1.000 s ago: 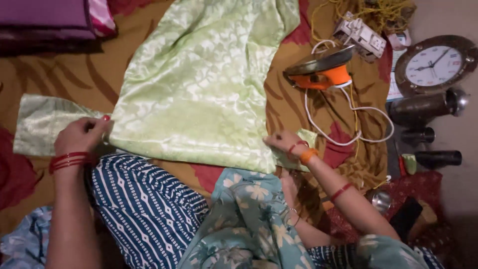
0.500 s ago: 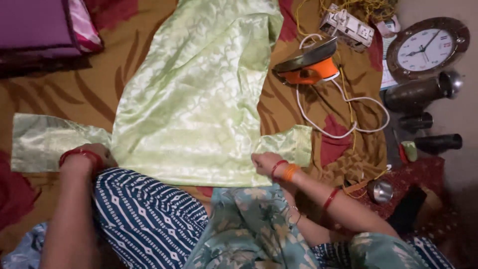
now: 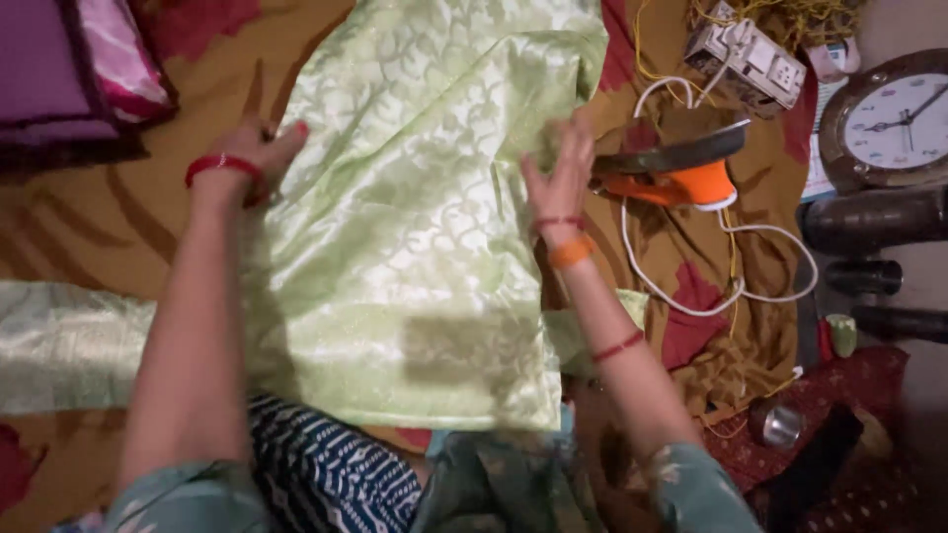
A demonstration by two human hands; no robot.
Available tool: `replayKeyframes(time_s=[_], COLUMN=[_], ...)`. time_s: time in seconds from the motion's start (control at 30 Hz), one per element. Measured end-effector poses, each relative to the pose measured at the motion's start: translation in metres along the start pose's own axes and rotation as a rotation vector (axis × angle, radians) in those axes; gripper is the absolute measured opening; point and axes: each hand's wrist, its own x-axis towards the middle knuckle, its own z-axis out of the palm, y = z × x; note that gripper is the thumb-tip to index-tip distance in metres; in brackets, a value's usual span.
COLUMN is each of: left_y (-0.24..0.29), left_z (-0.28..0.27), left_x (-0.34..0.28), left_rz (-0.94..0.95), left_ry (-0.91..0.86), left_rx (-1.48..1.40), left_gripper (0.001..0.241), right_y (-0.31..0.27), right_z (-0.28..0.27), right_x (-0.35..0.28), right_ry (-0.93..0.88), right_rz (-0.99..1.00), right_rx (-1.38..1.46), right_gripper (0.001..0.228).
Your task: Ironing a green fabric garment on a flat surface.
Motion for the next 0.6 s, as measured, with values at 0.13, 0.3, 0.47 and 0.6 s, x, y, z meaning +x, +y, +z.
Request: replayKeyframes(time_s=[0.13,0.3,0.47,0.6], left_y=[0.012,0.049,0.104,0.065], left_z=[0.029,0.035,0.005,0.002], left_x=[0.106,0.138,0.087,0.069], left_rz=[-0.115,-0.145,-0.084,-0.028], left_ry=[0.009,-0.079,-0.373,-0.296], left_rx=[-0.287,-0.677,-0.629,-0.643], left_gripper=[0.086,0.09,0.095,0.092], right_y=[0.045,0.075,0.055,0.071], right_z=[0.051,0.08,0.078,0.065], right_x=[0.043,0.056,0.056,0.069], right_ry=[0.284,0.287,0.088,0.089], right_rz=[0.242,0.635,0.711,0.65], right_rx=[0.034,0.346,0.777,0.792], right_gripper=[0.077,0.087,0.061,0.056])
